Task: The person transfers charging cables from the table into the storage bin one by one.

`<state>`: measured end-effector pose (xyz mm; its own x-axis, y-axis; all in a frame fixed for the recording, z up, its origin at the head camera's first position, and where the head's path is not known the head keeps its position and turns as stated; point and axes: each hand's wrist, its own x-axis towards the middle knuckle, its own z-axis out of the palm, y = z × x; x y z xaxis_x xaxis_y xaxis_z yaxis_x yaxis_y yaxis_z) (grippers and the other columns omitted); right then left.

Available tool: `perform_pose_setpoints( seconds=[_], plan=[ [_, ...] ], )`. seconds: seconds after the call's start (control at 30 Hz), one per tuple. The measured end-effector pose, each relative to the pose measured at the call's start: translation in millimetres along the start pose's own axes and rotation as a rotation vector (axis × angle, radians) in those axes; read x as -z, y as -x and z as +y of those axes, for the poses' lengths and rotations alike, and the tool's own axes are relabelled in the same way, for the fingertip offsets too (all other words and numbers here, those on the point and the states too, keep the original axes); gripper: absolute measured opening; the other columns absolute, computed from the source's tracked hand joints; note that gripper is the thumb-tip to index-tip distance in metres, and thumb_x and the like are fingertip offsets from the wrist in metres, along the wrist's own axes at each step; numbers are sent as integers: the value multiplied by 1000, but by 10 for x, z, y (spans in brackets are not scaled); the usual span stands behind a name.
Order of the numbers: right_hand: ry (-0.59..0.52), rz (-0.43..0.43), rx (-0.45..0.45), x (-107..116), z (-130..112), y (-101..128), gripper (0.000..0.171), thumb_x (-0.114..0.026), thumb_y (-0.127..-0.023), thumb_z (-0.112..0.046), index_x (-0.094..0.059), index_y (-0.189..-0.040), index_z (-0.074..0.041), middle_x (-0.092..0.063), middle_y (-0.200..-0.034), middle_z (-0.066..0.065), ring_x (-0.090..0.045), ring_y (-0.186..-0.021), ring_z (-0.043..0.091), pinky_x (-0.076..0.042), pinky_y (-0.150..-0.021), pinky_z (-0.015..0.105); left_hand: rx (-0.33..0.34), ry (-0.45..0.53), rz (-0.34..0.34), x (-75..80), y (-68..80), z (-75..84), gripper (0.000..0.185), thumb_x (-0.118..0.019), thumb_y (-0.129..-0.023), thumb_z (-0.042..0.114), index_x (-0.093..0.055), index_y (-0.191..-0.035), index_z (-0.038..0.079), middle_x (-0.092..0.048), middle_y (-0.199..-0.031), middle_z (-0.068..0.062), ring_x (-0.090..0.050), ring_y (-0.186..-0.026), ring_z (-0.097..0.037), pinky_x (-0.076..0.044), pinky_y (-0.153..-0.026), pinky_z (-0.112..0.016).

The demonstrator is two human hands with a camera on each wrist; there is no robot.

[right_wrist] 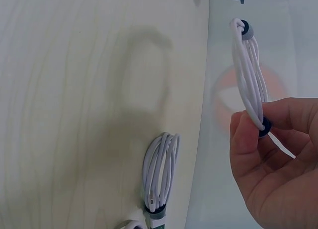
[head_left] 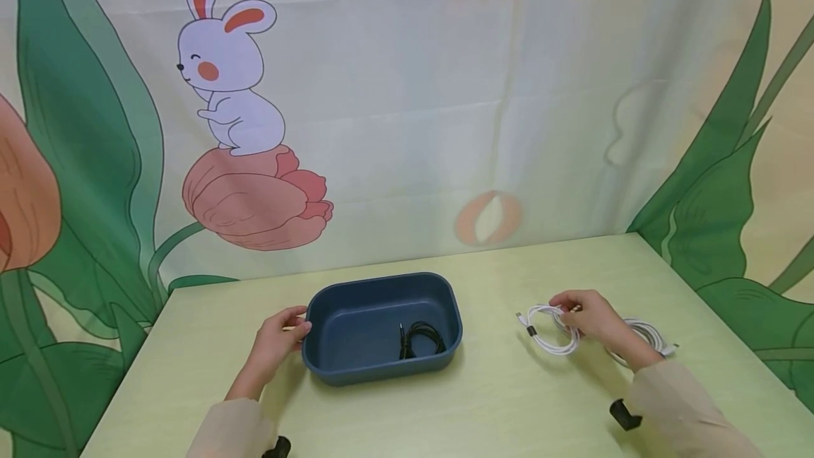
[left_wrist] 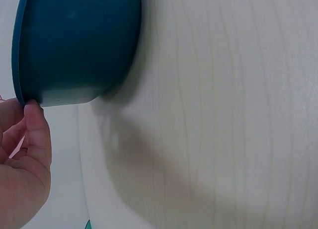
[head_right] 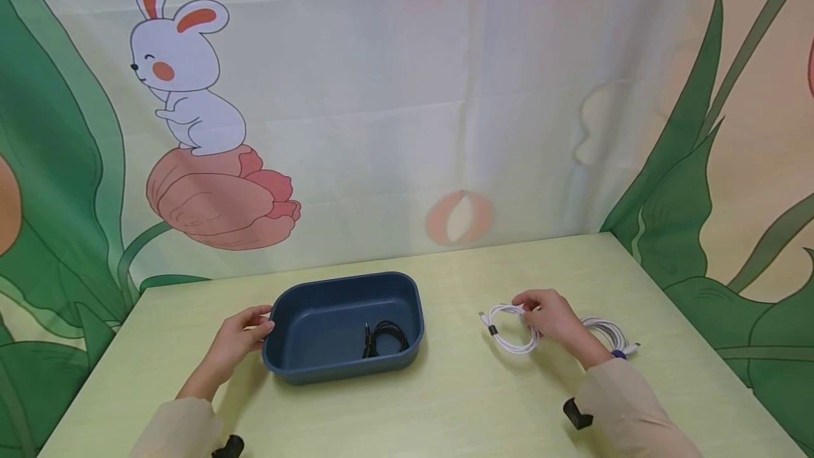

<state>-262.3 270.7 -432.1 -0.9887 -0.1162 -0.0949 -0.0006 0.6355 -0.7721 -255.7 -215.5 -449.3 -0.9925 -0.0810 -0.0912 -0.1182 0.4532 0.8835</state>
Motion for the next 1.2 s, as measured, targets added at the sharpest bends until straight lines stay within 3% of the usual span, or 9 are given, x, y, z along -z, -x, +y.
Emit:
perform_pose_setpoints(
  seconds=[1.2],
  plan=[
    [-24,-27,71,-33,-100,-94,27,-51,-82,2,-57,-108,4,-51,-85,11,-47,-69,17,-46,-54,26,14,11,8,-4,-4,-4,38,-51,-87,5,-45,-124,-4,-50,-103,-19,-52,-77,-15,-51,-67,-26]
  ],
)
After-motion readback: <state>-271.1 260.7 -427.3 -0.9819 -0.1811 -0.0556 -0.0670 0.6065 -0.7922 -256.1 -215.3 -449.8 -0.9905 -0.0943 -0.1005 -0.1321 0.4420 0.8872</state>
